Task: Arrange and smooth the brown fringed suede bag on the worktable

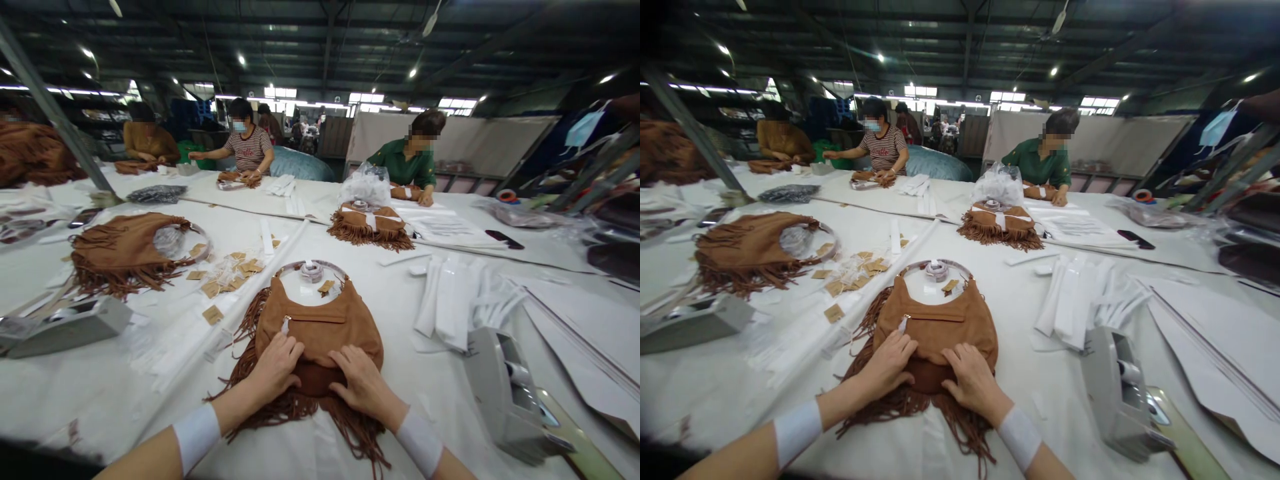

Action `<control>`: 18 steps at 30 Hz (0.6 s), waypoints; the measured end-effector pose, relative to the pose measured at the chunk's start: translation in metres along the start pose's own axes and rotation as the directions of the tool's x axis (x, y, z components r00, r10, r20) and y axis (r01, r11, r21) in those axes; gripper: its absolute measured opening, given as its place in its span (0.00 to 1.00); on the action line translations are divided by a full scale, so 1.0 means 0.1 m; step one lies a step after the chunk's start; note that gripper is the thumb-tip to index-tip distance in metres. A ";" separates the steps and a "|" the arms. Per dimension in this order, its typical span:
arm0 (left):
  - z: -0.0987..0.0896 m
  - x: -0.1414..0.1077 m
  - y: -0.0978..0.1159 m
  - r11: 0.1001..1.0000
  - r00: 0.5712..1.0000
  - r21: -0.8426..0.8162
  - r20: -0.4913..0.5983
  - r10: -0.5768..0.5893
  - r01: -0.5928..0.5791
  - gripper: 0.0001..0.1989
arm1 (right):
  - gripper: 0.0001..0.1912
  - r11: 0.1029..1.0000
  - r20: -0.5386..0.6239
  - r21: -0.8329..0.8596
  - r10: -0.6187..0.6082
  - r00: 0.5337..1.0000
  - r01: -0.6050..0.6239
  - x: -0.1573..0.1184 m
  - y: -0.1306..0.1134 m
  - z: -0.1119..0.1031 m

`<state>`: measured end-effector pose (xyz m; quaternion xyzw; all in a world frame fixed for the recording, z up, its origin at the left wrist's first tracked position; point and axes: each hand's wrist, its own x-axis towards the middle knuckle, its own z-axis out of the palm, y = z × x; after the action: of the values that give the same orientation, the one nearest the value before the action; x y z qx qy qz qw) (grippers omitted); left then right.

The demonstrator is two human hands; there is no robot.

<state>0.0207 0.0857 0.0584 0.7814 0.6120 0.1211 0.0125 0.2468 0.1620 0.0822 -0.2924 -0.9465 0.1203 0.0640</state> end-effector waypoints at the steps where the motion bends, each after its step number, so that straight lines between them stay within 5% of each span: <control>1: 0.00 0.01 -0.03 1.000 1.000 -0.007 0.005 0.001 -0.001 0.23 | 0.21 1.000 0.021 0.005 -0.010 1.000 0.010 0.04 0.02 -0.02; 7: 0.05 -0.02 -0.28 0.979 0.982 -0.081 -0.008 0.189 -0.189 0.10 | 0.02 0.997 0.089 0.031 -0.073 0.993 0.070 0.27 0.14 -0.09; 12: 0.07 0.02 -0.50 0.948 0.971 -0.222 0.020 0.238 -0.228 0.19 | 0.05 0.998 0.099 0.012 -0.066 0.993 0.065 0.32 0.19 -0.07; 14: 0.03 -0.01 -0.53 0.941 0.971 -0.249 0.008 0.239 -0.230 0.29 | 0.17 0.998 0.077 0.004 -0.065 0.995 0.065 0.29 0.15 -0.08; 16: -0.01 -0.12 -0.50 0.952 0.987 -0.260 -0.073 0.146 -0.160 0.38 | 0.31 0.998 0.038 0.017 -0.059 0.998 0.058 0.28 0.05 -0.10; 18: -0.01 -0.29 -0.41 0.950 0.975 -0.308 -0.192 -0.109 0.045 0.40 | 0.34 0.998 0.012 0.035 -0.057 0.998 0.057 0.32 -0.10 -0.10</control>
<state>-0.0254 0.0677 0.0471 0.7289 0.6143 0.2933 0.0727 0.2173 0.1740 0.0956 -0.2633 -0.9527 0.1367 0.0662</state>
